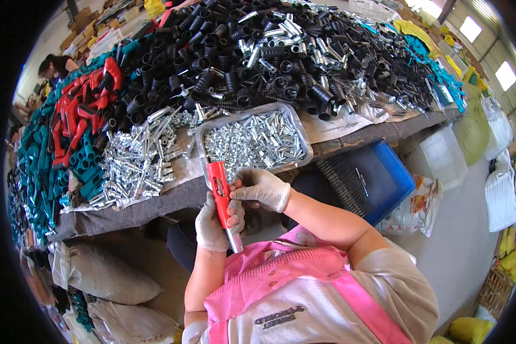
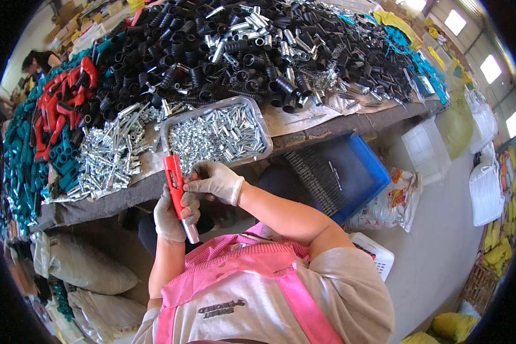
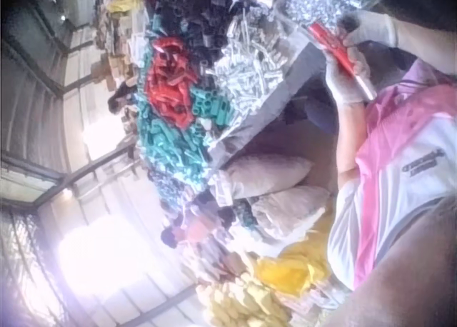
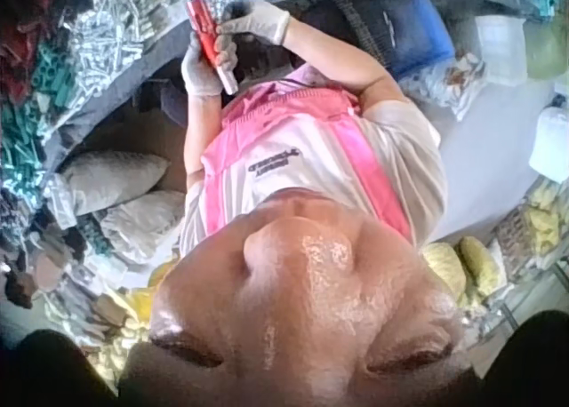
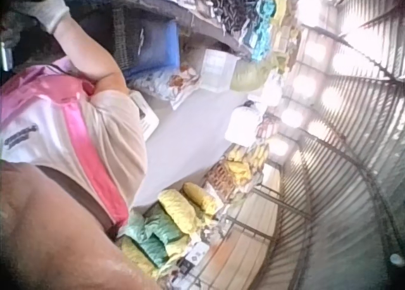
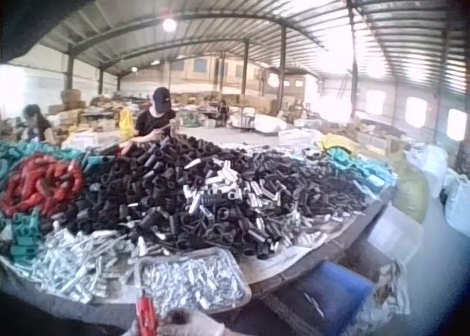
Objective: Assembling metal pins into plastic handles at a factory workbench.
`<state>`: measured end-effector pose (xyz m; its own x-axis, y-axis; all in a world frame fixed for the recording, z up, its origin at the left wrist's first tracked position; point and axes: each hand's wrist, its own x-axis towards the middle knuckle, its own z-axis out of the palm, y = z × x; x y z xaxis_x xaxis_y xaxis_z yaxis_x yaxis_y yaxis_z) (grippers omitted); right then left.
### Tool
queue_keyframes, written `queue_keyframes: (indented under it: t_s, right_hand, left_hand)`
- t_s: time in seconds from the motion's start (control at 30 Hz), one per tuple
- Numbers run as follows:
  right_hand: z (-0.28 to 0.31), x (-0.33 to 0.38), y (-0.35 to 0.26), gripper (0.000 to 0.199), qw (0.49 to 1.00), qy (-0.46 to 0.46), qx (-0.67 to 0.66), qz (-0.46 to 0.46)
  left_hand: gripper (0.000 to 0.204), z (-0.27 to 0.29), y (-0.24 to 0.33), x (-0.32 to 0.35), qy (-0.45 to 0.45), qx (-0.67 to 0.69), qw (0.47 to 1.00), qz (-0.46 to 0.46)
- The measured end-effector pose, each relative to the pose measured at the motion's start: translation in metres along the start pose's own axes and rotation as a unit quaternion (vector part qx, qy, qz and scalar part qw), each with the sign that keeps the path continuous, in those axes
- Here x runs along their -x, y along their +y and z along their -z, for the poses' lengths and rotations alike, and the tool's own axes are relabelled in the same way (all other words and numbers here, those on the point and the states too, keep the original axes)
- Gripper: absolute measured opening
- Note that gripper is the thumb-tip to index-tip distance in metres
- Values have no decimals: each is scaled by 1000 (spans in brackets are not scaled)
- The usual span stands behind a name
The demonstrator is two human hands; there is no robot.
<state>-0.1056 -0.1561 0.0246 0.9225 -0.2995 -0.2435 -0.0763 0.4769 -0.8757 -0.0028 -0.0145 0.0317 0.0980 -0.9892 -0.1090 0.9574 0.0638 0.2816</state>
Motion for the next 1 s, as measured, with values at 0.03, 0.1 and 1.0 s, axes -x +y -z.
queue_keyframes:
  t_s: [0.03,0.1,1.0]
  right_hand:
    - [-3,6,0,29,998,32,40,48]
    - [-11,18,7,48,961,82,198,176]
    - [353,87,-150,33,416,696,565,149]
  left_hand:
    - [49,-1,-2,1,38,1,999,-31]
    - [48,-1,-1,-2,42,-35,993,-105]
    - [35,-22,-3,-11,134,2,985,-111]
